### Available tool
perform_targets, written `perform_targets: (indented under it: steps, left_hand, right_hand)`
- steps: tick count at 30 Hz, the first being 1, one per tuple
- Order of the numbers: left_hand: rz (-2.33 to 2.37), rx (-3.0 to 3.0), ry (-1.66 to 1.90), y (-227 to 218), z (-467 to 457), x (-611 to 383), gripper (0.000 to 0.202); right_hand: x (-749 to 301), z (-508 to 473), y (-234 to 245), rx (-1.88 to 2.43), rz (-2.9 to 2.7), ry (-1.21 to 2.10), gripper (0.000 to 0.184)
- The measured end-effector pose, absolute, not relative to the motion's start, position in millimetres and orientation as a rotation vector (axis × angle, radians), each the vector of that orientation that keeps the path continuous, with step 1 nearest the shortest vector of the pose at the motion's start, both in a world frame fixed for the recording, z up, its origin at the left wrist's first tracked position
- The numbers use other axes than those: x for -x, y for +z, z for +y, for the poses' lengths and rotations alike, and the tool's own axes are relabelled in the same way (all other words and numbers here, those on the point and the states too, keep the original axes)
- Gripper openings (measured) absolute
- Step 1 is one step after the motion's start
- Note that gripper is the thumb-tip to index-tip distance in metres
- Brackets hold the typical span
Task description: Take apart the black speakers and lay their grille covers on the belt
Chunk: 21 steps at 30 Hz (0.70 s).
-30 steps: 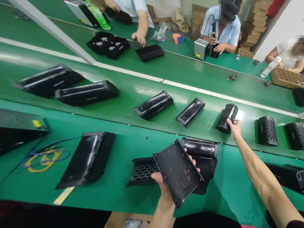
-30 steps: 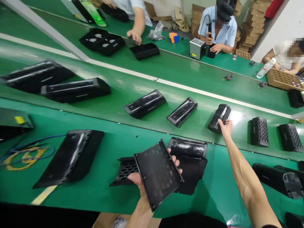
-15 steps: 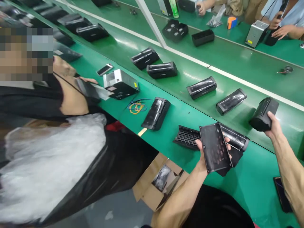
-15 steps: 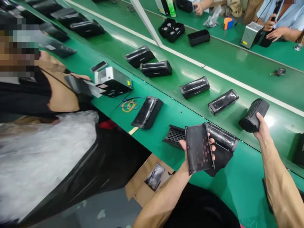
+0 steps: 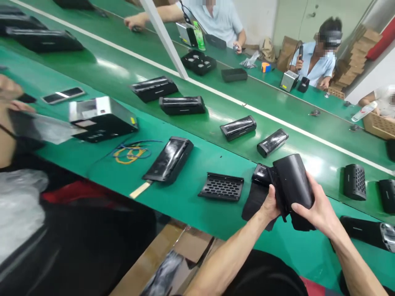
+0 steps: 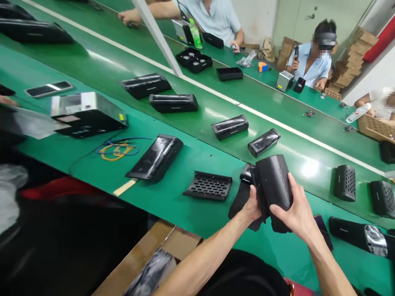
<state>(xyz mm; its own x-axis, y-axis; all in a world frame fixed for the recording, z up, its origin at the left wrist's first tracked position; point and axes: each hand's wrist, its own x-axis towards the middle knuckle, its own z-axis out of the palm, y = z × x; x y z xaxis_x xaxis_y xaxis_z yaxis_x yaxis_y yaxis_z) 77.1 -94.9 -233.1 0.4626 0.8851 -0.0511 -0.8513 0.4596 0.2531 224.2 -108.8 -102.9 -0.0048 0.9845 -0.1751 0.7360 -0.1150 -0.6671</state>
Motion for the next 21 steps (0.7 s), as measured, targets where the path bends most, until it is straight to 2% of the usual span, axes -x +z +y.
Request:
perform_targets:
  steps: [6,13,18,21]
  left_hand:
    - [0.234,-0.218,1.15,-230.2,-106.1,-79.7,0.096]
    - [0.265,-0.219,1.225,-227.6,-112.9,-77.8,0.086]
    - [0.406,-0.163,1.082,-231.7,-117.9,-86.3,0.094]
    - [0.454,-0.136,1.143,-228.0,-120.1,-89.2,0.086]
  right_hand:
    - [-209.1,-123.0,-104.3,1.959,-1.872,0.724,0.107]
    - [-207.0,-127.5,-107.1,1.985,-1.892,0.796,0.111]
    - [-216.1,-117.3,-102.1,2.062,-1.885,0.907,0.114]
    - [-225.6,-122.5,-98.3,1.996,-1.888,0.991,0.113]
